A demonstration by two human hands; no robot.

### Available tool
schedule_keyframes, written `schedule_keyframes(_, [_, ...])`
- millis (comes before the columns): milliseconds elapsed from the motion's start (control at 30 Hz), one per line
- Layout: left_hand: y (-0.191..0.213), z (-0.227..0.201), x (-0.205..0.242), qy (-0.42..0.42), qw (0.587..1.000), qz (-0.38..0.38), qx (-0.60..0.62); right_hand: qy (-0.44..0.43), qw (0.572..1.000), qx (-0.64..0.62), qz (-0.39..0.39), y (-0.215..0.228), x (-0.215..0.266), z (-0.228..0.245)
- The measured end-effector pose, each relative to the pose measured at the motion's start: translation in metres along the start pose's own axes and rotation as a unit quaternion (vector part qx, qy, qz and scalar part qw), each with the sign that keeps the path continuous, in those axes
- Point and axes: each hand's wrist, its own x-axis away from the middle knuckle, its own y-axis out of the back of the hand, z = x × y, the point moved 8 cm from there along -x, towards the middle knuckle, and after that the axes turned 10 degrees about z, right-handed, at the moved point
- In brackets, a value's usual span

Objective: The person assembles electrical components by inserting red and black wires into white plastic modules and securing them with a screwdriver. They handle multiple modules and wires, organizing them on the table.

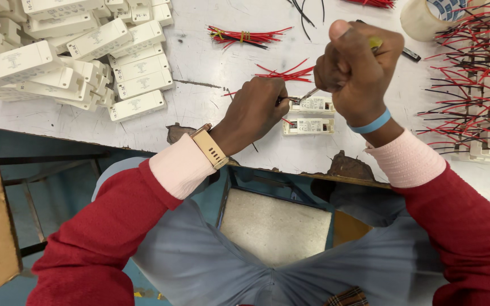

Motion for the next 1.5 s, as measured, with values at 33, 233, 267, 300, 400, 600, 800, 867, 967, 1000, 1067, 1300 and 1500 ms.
schedule_keyframes(33, [-0.001,0.001,-0.001,0.005,1.0,0.001,-0.004,0.003,1.0,0.0,0.0,-0.001,0.0,-0.001])
schedule_keyframes(233, [-0.005,0.003,-0.003,0.021,1.0,0.008,-0.015,-0.006,1.0,-0.001,-0.005,-0.003,-0.001,-0.002])
schedule_keyframes(267, [-0.005,0.002,-0.003,0.018,1.0,0.007,-0.014,-0.007,1.0,-0.004,-0.005,-0.003,-0.001,-0.002])
schedule_keyframes(300, [-0.005,0.002,-0.003,0.015,1.0,0.005,-0.012,-0.007,1.0,-0.002,-0.008,-0.003,-0.001,-0.001])
schedule_keyframes(400, [-0.007,0.004,-0.005,0.02,1.0,0.01,-0.009,-0.009,1.0,0.004,-0.015,-0.003,-0.001,-0.001])
schedule_keyframes(600, [-0.008,-0.001,-0.005,-0.022,1.0,0.001,-0.015,-0.029,0.999,0.013,0.005,-0.01,-0.002,-0.003])
schedule_keyframes(800, [-0.015,0.002,-0.011,-0.077,0.997,0.008,-0.02,-0.035,0.999,0.025,-0.007,-0.004,-0.005,-0.002])
schedule_keyframes(867, [-0.019,0.003,-0.012,-0.104,0.994,-0.008,-0.018,-0.011,0.998,0.063,0.001,-0.003,-0.006,0.001])
schedule_keyframes(967, [-0.014,-0.003,-0.008,-0.149,0.987,-0.053,-0.029,-0.059,0.998,-0.016,-0.03,-0.003,-0.005,-0.007])
schedule_keyframes(1000, [-0.014,-0.005,-0.007,-0.148,0.986,-0.062,-0.036,-0.061,0.997,-0.02,-0.032,-0.004,-0.005,-0.006])
schedule_keyframes(1067, [-0.011,-0.002,-0.009,-0.12,0.99,-0.043,-0.058,-0.064,0.997,-0.029,-0.035,-0.006,-0.009,-0.004])
schedule_keyframes(1300, [-0.021,0.012,-0.023,-0.038,0.996,0.029,-0.07,-0.046,0.998,-0.033,-0.039,0.0,-0.008,-0.006])
schedule_keyframes(1500, [-0.023,0.022,-0.024,-0.03,0.998,0.034,-0.045,-0.042,0.998,-0.032,-0.045,0.0,-0.007,-0.004])
